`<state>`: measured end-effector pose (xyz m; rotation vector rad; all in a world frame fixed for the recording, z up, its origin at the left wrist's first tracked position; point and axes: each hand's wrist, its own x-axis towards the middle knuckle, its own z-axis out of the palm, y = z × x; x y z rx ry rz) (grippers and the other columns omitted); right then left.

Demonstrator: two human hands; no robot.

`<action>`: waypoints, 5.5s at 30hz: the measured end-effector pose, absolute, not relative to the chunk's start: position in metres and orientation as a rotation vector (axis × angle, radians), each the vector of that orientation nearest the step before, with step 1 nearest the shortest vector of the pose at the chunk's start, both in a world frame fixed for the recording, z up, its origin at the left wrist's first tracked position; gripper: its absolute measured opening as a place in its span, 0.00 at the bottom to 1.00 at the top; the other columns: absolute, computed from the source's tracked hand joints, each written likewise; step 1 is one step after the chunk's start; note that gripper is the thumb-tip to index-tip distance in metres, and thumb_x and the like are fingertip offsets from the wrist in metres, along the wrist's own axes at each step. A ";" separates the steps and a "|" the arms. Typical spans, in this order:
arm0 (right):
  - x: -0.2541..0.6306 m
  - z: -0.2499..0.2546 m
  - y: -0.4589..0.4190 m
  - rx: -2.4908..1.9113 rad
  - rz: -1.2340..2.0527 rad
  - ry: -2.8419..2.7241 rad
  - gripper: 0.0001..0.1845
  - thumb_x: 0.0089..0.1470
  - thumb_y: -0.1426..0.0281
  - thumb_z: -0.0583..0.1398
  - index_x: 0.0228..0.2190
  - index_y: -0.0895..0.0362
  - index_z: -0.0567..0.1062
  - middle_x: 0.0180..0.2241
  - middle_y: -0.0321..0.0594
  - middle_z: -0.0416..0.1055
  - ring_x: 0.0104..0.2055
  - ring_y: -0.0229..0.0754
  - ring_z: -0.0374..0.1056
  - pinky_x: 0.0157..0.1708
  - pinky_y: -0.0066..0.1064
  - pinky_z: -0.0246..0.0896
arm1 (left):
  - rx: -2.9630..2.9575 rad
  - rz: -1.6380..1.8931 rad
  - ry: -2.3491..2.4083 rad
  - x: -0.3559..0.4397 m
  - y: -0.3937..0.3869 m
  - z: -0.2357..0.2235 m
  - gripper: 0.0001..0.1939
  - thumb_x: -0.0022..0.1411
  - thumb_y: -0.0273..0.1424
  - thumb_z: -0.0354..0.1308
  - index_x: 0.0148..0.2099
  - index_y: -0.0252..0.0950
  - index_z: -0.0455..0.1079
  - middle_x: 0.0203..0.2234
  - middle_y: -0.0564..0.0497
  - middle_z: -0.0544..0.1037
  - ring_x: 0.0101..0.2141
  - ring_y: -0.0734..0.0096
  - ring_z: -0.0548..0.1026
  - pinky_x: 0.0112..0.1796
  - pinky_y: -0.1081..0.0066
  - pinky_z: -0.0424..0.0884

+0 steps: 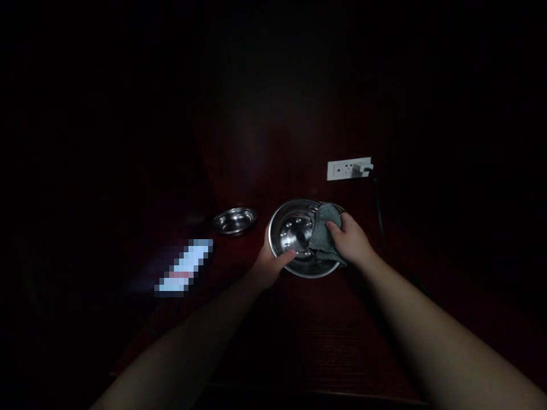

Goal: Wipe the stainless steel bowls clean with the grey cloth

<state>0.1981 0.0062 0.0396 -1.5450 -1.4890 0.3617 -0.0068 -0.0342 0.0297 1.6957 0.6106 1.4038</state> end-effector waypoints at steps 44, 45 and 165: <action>0.196 0.040 0.005 -1.595 0.243 -1.565 0.10 0.50 0.61 0.53 0.30 0.55 0.63 0.27 0.40 0.67 0.29 0.43 0.65 0.29 0.33 0.59 | 1.685 1.322 0.699 -0.009 -0.028 0.030 0.45 0.44 0.19 0.53 0.63 0.39 0.39 0.55 0.46 0.63 0.54 0.60 0.61 0.54 0.58 0.56; 0.196 0.041 0.005 -1.589 0.233 -1.569 0.10 0.50 0.61 0.53 0.30 0.55 0.64 0.27 0.40 0.67 0.29 0.43 0.65 0.29 0.33 0.59 | 1.686 1.321 0.687 -0.010 -0.027 0.031 0.45 0.44 0.19 0.53 0.63 0.40 0.39 0.55 0.46 0.62 0.54 0.60 0.61 0.54 0.58 0.56; 0.197 0.039 0.005 -1.461 0.337 -1.532 0.11 0.50 0.60 0.54 0.31 0.54 0.65 0.28 0.39 0.68 0.29 0.44 0.66 0.27 0.34 0.60 | 1.616 1.388 0.571 -0.008 -0.025 0.028 0.43 0.49 0.26 0.60 0.62 0.41 0.41 0.57 0.44 0.60 0.56 0.57 0.60 0.56 0.55 0.53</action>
